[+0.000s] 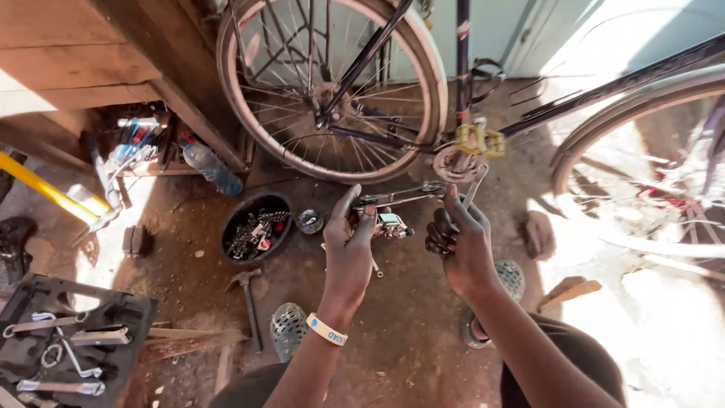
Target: Assembling a bicycle rear derailleur, mounting it to the frame, and cleaning the assembly with a toothbrush.
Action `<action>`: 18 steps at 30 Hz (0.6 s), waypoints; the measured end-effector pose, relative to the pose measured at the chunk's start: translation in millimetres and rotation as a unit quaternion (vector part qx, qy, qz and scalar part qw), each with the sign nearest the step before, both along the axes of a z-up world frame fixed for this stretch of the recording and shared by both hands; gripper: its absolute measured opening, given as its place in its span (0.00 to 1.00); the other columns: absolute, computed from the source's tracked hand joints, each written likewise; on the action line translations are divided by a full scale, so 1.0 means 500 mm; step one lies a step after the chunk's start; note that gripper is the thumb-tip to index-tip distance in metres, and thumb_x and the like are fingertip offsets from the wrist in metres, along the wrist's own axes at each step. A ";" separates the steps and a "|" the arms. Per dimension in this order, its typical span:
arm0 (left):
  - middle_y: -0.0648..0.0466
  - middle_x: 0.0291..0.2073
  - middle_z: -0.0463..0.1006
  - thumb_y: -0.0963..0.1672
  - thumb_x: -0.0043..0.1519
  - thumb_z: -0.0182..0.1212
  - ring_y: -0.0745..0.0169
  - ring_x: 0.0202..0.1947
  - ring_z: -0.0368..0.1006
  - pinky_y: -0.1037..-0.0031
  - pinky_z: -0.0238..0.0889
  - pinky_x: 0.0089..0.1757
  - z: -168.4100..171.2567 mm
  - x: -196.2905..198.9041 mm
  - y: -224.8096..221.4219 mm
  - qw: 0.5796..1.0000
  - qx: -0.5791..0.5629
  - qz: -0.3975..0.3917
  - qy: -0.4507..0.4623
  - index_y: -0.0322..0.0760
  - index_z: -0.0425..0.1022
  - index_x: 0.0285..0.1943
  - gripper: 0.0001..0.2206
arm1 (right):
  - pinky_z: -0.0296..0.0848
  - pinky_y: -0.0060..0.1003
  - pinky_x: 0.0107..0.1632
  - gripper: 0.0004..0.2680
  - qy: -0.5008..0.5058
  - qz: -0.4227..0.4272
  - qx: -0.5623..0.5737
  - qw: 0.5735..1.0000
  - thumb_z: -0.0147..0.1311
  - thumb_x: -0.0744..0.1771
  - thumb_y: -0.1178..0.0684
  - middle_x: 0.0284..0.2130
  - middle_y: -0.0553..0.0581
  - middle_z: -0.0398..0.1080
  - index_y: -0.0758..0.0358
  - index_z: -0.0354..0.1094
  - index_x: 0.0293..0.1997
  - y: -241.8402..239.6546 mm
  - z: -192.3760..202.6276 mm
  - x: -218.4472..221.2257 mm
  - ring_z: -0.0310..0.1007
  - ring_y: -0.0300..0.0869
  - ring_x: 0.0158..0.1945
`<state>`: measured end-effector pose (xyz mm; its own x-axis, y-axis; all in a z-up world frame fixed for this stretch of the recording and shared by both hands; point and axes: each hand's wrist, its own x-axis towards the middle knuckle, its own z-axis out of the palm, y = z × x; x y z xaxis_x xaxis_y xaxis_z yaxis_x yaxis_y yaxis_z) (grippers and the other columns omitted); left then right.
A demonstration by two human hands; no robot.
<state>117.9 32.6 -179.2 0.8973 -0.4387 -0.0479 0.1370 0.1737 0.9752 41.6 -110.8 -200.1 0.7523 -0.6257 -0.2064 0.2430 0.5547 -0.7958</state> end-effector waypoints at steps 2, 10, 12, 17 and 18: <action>0.44 0.39 0.76 0.41 0.69 0.53 0.65 0.42 0.68 0.72 0.67 0.48 -0.047 0.029 0.013 1.000 0.011 0.010 -0.017 0.25 0.60 0.71 0.21 | 0.44 0.29 0.22 0.10 0.016 0.012 -0.010 1.000 0.53 0.71 0.47 0.14 0.43 0.40 0.62 0.65 0.37 -0.004 -0.052 0.039 0.40 0.33 0.14; 0.41 0.61 0.75 0.33 0.63 0.53 0.53 0.63 0.68 0.61 0.62 0.60 -0.082 0.138 0.037 0.993 0.004 -0.019 -0.115 0.30 0.60 0.71 0.24 | 0.46 0.28 0.23 0.08 0.022 0.086 0.039 0.995 0.50 0.70 0.48 0.13 0.39 0.40 0.56 0.60 0.34 -0.024 -0.139 0.099 0.39 0.30 0.15; 0.42 0.61 0.76 0.32 0.63 0.53 0.60 0.62 0.67 0.64 0.61 0.59 -0.088 0.150 0.034 0.990 -0.030 -0.026 -0.139 0.31 0.60 0.71 0.25 | 0.48 0.28 0.24 0.08 -0.020 0.102 0.057 0.993 0.47 0.70 0.49 0.14 0.40 0.41 0.58 0.63 0.51 -0.040 -0.170 0.103 0.40 0.30 0.15; 0.40 0.59 0.76 0.33 0.65 0.54 0.53 0.63 0.69 0.62 0.60 0.60 -0.098 0.141 0.014 0.988 -0.067 -0.015 -0.141 0.30 0.61 0.70 0.22 | 0.48 0.26 0.24 0.10 -0.038 0.113 0.047 0.992 0.45 0.70 0.49 0.14 0.37 0.41 0.56 0.63 0.56 -0.055 -0.149 0.109 0.39 0.28 0.16; 0.39 0.58 0.77 0.33 0.65 0.54 0.52 0.63 0.69 0.61 0.61 0.60 -0.099 0.137 0.012 0.987 -0.073 -0.016 -0.144 0.29 0.61 0.69 0.22 | 0.49 0.26 0.24 0.09 -0.049 0.114 0.044 0.991 0.45 0.71 0.49 0.14 0.36 0.41 0.54 0.63 0.56 -0.060 -0.154 0.107 0.40 0.28 0.16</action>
<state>186.3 38.8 -228.6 0.8503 -0.4500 0.2729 -0.1351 0.3145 0.9396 95.2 -140.9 -277.3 0.8911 -0.4200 -0.1720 0.1767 0.6702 -0.7209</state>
